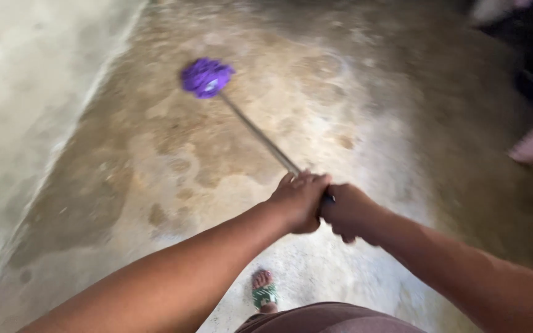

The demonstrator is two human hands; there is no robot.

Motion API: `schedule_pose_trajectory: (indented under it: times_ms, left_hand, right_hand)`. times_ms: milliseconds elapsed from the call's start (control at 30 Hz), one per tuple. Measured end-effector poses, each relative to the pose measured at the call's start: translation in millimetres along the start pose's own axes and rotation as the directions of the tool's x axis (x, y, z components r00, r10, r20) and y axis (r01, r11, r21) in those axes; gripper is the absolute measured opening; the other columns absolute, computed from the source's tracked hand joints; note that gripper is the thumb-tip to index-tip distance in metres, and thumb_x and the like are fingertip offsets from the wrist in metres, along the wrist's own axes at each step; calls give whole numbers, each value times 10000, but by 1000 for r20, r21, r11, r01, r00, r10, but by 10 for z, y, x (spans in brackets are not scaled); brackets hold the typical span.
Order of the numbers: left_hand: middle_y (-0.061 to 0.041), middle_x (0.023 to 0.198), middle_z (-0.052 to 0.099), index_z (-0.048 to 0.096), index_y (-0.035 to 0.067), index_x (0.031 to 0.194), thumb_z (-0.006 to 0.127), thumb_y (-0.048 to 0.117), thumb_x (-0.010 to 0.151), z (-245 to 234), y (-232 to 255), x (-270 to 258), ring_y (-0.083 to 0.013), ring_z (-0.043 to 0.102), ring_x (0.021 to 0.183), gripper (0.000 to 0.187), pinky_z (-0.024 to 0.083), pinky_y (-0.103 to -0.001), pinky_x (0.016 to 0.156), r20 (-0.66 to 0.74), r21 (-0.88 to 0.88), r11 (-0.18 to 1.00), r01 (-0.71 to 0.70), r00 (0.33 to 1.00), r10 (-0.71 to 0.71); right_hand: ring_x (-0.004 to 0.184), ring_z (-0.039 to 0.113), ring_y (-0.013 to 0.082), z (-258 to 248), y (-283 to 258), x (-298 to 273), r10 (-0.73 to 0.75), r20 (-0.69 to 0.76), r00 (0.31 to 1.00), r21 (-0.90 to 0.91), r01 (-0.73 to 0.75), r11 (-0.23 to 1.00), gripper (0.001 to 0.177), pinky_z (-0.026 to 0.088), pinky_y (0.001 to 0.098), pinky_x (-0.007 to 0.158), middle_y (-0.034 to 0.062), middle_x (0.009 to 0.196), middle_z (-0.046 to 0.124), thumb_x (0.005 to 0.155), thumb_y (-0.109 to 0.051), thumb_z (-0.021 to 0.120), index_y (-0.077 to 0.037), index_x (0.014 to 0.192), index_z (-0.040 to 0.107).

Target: The recorder is mopping a concrete floor in a bedroom area.

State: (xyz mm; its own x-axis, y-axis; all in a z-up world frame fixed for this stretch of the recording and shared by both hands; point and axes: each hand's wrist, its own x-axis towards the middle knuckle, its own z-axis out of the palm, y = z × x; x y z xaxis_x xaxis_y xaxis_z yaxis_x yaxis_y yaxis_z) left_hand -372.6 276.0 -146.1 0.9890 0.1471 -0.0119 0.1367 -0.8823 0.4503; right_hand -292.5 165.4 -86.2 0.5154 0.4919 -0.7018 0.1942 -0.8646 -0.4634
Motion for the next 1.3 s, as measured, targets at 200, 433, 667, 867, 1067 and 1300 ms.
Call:
schedule_pose_trajectory:
  times_ms: [200,433,667,867,1067,1300]
  left_hand:
    - [-164,1280,631,564,63,1208,876,650,591,162,1640,-18,-322,572,1272,907,435,-425,1120,403,6,963,-270,882,244]
    - [-150,1132,749,575,139,1269,728,656,708,779,3416,166,-306,703,1123,779,466,-462,1025,518,-183,887,-424,725,453]
    - [-178,1115,764,578,108,1256,690,605,797,816,4572,234,-341,738,1068,686,549,-465,927,285,-468,754,-462,728,623]
    - [-171,1094,751,567,69,1253,707,453,837,845,4143,398,-341,723,1073,584,550,-456,919,158,-465,745,-477,783,601]
    - [-124,1071,707,557,80,1204,703,368,876,540,3277,436,-279,717,1016,461,579,-421,884,405,-393,879,-269,808,428]
    - [-103,1037,711,653,119,1013,843,353,783,285,1324,371,-316,677,1050,380,535,-453,907,136,-314,904,-291,928,346]
  right_hand:
    - [417,612,190,-407,1497,-1250,53,26,998,28,-53,998,241,497,336,379,109,593,659,912,-180,684,-59,1112,743]
    - [422,409,111,-1091,2944,-2663,250,92,964,127,-261,957,329,339,285,388,5,579,500,952,-328,756,-224,1258,697]
    - [456,543,135,-1812,4180,-3324,335,-159,928,200,-302,932,526,454,295,391,92,797,675,933,-157,779,-210,1440,651]
    - [468,547,146,-1812,3391,-3041,449,-295,843,118,-434,893,429,423,292,414,105,800,709,952,-237,765,-229,1378,718]
    - [446,490,142,-1468,2713,-2383,336,-261,905,201,-290,936,348,385,297,405,90,725,713,934,-309,757,-256,1276,795]
    - [474,515,144,-763,1112,-1367,200,-186,962,309,-136,941,303,389,301,414,67,668,669,920,-344,750,-127,1121,815]
